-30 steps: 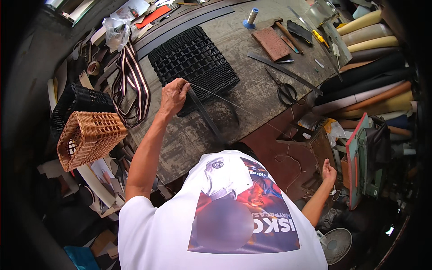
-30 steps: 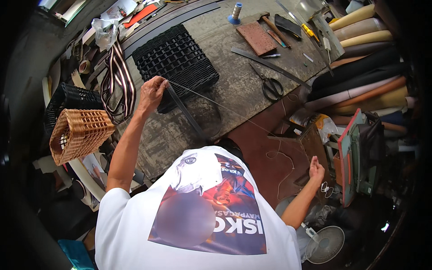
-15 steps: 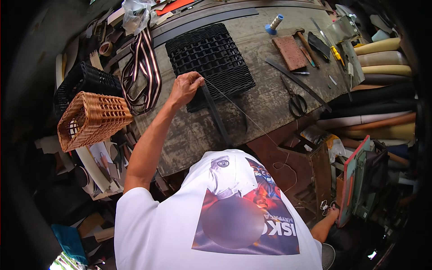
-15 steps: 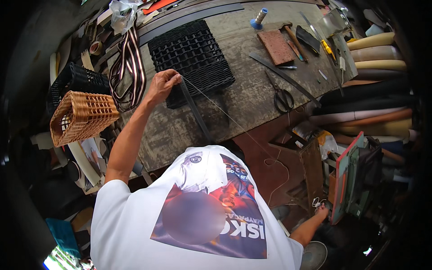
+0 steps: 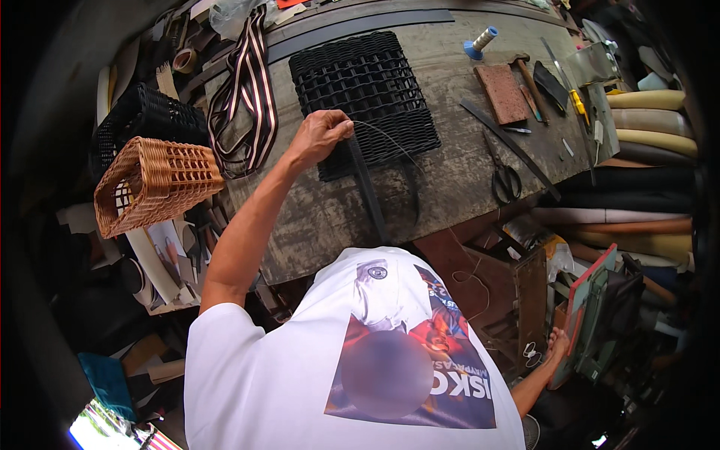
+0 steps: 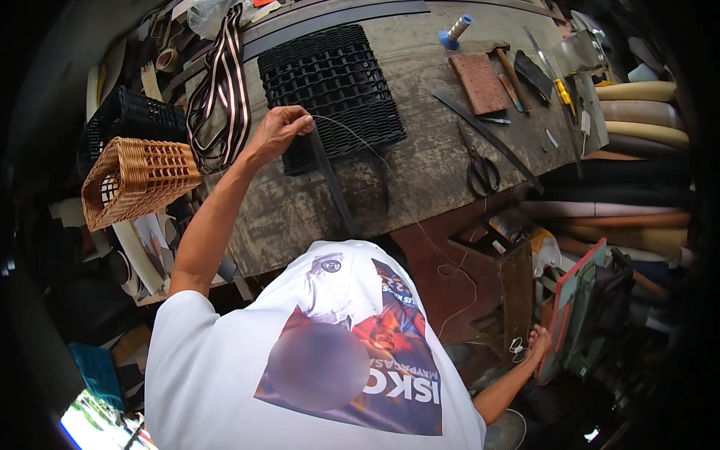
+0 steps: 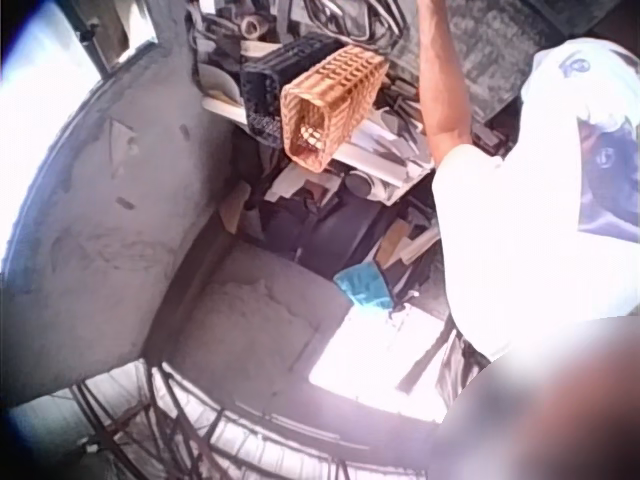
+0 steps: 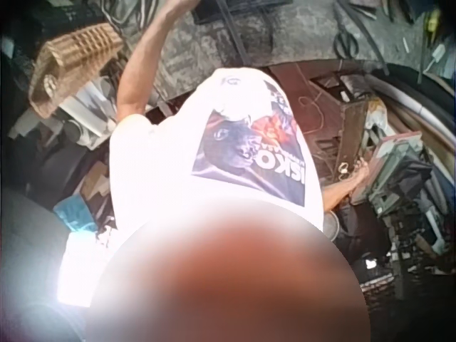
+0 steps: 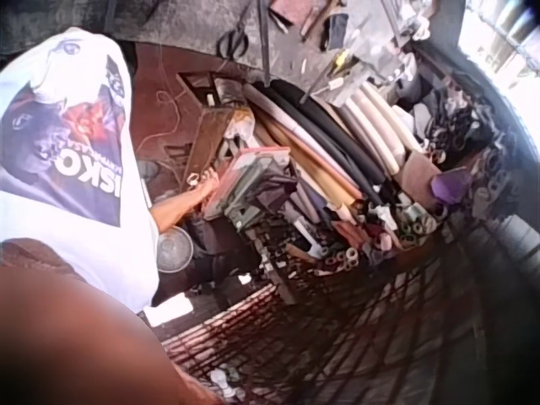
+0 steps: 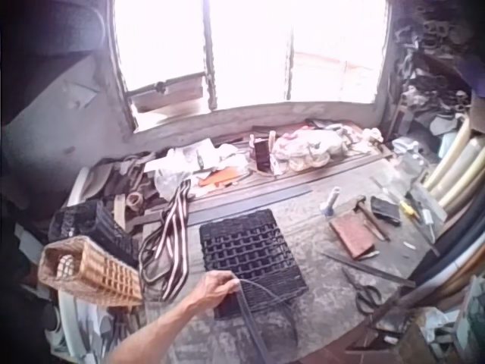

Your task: The person is weaving a leather strap into a black mesh basket.

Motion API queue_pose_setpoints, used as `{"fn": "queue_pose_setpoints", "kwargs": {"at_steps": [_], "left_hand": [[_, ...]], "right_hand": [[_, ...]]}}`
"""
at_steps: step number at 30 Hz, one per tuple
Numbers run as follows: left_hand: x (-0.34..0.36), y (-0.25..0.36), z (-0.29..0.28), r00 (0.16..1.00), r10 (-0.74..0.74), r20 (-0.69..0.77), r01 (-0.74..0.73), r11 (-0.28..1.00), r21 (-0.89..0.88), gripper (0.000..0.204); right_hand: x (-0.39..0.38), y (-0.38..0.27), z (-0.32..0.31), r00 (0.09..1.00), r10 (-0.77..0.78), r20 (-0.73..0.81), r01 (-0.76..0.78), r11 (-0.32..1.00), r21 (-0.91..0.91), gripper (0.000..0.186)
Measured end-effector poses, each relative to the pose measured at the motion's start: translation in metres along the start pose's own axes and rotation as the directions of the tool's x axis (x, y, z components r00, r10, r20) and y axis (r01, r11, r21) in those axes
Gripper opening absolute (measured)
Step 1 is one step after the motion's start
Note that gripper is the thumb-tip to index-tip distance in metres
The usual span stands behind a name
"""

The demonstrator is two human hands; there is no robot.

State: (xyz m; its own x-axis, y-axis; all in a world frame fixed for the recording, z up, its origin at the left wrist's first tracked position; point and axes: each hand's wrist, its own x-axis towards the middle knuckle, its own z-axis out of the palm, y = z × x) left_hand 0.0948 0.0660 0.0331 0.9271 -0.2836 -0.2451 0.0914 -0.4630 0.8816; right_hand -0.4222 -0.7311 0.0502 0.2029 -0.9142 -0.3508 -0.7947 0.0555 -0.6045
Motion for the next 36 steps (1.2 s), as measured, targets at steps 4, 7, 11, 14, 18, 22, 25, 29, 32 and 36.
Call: {"fn": "queue_pose_setpoints", "kwargs": {"at_steps": [4, 7, 11, 14, 18, 22, 25, 29, 32, 36], "left_hand": [[0.0, -0.005, 0.001, 0.998, 0.057, -0.03, -0.059, 0.996, -0.069, 0.028], [-0.001, -0.009, 0.001, 0.999, 0.042, -0.024, -0.045, 0.989, -0.14, 0.027], [-0.004, -0.011, -0.001, 1.0, -0.003, 0.009, 0.004, 0.989, -0.147, 0.028], [-0.003, -0.012, -0.002, 1.0, 0.006, 0.021, -0.002, 0.983, -0.183, 0.027], [-0.001, -0.013, -0.003, 0.999, -0.006, 0.043, 0.018, 0.957, -0.289, 0.026], [0.001, -0.013, -0.006, 0.998, -0.006, 0.066, 0.027, 0.947, -0.32, 0.026], [0.001, -0.014, -0.008, 0.998, 0.016, 0.066, 0.007, 0.944, -0.33, 0.027], [-0.002, -0.014, -0.007, 0.999, 0.021, 0.05, -0.007, 0.96, -0.281, 0.028], [-0.002, -0.015, -0.006, 0.999, 0.027, 0.044, -0.012, 0.953, -0.303, 0.028], [-0.001, -0.015, -0.007, 0.999, 0.019, 0.048, -0.004, 0.955, -0.298, 0.028]], "right_hand": [[-0.133, -0.185, 0.203, 0.782, -0.448, 0.433, 0.415, 0.893, 0.175, 0.023], [-0.273, -0.269, 0.337, 0.439, -0.665, 0.605, 0.566, 0.727, 0.388, 0.01], [-0.393, -0.313, 0.432, 0.02, -0.803, 0.596, 0.719, 0.426, 0.549, 0.009], [-0.433, -0.304, 0.461, 0.155, -0.55, 0.821, 0.56, 0.734, 0.386, 0.013], [-0.446, -0.286, 0.484, 0.12, -0.591, 0.798, 0.491, 0.734, 0.469, 0.013], [-0.442, -0.28, 0.491, 0.133, -0.572, 0.809, 0.483, 0.75, 0.451, 0.013], [-0.444, -0.282, 0.492, 0.146, -0.551, 0.821, 0.484, 0.764, 0.427, 0.011], [-0.447, -0.295, 0.488, 0.003, -0.816, 0.578, 0.749, 0.385, 0.54, 0.006], [-0.444, -0.312, 0.49, -0.016, -0.909, 0.417, 0.792, 0.243, 0.56, 0.005], [-0.443, -0.324, 0.519, -0.008, -0.93, 0.368, 0.801, 0.214, 0.559, 0.005]]}}
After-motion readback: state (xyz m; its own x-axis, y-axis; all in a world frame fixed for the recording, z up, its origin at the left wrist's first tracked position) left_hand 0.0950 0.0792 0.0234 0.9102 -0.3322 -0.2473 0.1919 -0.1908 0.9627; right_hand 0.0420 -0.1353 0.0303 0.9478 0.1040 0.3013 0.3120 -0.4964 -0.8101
